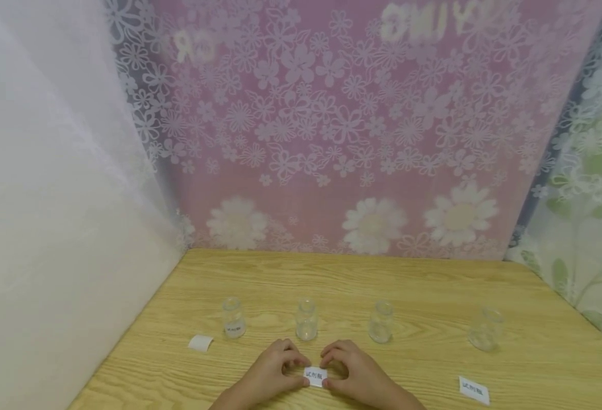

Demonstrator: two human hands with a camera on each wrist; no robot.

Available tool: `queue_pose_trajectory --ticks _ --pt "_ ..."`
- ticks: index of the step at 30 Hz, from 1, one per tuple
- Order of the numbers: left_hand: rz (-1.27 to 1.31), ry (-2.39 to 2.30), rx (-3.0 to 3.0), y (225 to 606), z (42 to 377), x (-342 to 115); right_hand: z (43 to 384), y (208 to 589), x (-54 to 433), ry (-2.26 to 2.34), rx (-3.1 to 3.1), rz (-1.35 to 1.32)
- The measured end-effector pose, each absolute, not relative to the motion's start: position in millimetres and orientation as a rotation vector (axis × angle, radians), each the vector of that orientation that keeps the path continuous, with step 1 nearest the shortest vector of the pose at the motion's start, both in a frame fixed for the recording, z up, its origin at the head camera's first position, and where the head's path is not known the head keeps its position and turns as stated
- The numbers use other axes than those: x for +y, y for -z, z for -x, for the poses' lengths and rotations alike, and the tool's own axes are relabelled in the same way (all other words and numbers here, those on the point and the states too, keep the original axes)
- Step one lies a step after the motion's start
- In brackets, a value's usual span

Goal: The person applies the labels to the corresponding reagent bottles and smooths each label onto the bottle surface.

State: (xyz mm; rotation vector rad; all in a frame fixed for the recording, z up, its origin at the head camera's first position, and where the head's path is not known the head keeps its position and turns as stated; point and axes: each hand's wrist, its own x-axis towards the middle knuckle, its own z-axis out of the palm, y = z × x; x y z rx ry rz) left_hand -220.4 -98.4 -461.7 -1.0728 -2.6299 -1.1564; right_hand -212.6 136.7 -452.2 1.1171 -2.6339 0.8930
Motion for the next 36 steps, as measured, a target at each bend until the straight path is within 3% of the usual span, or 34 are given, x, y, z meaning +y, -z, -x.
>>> queue_pose_trajectory --ticks 36 --pt "0.981 1.162 -2.712 460 246 -112 233 452 116 -0.847 -2.623 -1.023"
